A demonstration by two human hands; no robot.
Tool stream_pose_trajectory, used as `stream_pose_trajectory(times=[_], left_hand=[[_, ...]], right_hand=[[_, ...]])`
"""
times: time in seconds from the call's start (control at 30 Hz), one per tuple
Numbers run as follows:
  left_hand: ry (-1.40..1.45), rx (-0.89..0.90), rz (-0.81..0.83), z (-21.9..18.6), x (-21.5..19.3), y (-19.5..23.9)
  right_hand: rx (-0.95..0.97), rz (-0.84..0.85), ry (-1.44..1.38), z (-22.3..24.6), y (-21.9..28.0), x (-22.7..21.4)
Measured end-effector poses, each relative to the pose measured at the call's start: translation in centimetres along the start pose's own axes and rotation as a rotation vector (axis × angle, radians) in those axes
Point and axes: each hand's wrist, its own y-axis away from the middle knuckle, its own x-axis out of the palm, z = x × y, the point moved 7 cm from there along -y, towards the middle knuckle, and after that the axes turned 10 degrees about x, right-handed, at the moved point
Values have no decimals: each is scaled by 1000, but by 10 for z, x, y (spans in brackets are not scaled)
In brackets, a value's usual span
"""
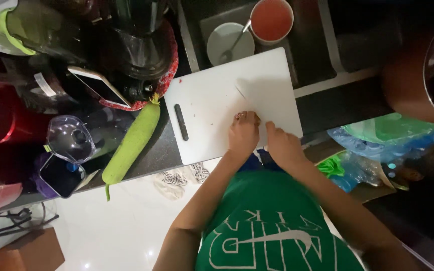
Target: Peeling and then slicing ginger on a white cutting board.
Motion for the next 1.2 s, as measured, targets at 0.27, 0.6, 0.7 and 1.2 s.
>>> stream_pose_trajectory(times=[0.27, 0.6, 0.7, 1.2], left_hand=[[-93, 58, 31, -3, 4, -1], [-30, 26, 44, 2, 13, 8], [-35, 22, 78, 4, 12, 5], [-64, 9, 125, 7, 19, 12]], right_hand=[[81, 33, -33, -2, -16, 17], [105, 27, -77, -1, -8, 17], [81, -1, -100, 6, -3, 3], [136, 88, -147, 10, 2, 6]])
